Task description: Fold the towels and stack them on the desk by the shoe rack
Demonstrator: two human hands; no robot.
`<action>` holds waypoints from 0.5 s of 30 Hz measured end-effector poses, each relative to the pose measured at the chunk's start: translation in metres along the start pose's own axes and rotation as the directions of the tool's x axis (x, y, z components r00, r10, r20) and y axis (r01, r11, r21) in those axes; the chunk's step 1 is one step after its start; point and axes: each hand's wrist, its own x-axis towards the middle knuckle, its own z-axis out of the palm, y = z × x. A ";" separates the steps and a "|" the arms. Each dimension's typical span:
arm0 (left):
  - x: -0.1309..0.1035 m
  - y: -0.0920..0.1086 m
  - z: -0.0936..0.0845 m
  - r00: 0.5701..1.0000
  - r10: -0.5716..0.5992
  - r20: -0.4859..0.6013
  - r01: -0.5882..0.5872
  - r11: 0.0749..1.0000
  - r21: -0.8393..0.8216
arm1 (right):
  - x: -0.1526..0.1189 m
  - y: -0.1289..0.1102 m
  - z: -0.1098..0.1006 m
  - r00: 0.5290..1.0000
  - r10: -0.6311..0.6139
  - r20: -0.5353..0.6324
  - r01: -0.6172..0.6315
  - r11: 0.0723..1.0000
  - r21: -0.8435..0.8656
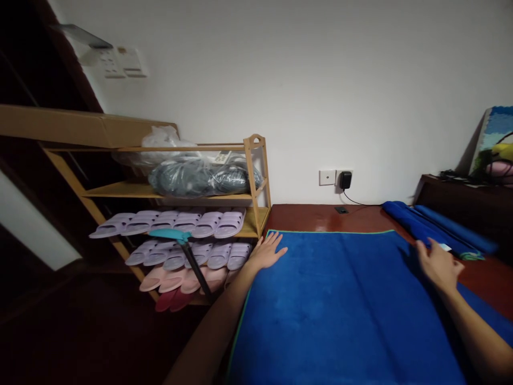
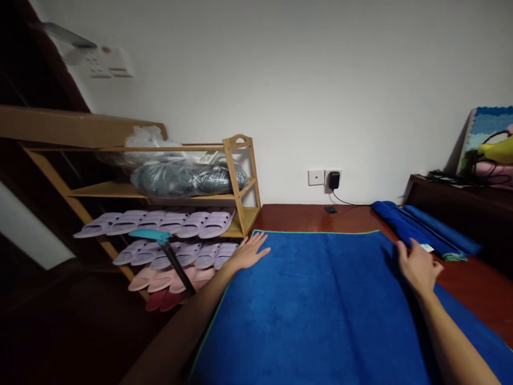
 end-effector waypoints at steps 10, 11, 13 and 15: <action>-0.005 0.004 -0.002 1.000 0.018 -0.006 -0.018 0.999 0.031 | -0.002 0.009 0.010 0.920 -0.280 0.273 0.290 0.957 0.005; -0.006 0.004 -0.002 1.000 0.019 -0.007 -0.019 0.999 0.032 | -0.002 0.010 0.013 0.908 -0.283 0.309 0.295 0.955 0.008; -0.009 0.005 -0.002 1.000 0.018 -0.005 -0.018 0.999 0.033 | -0.001 0.014 0.015 0.909 -0.271 0.316 0.285 0.958 0.001; -0.012 0.004 -0.002 1.000 0.017 -0.003 -0.017 0.999 0.031 | 0.004 0.016 0.012 0.923 -0.263 0.280 0.276 0.961 -0.007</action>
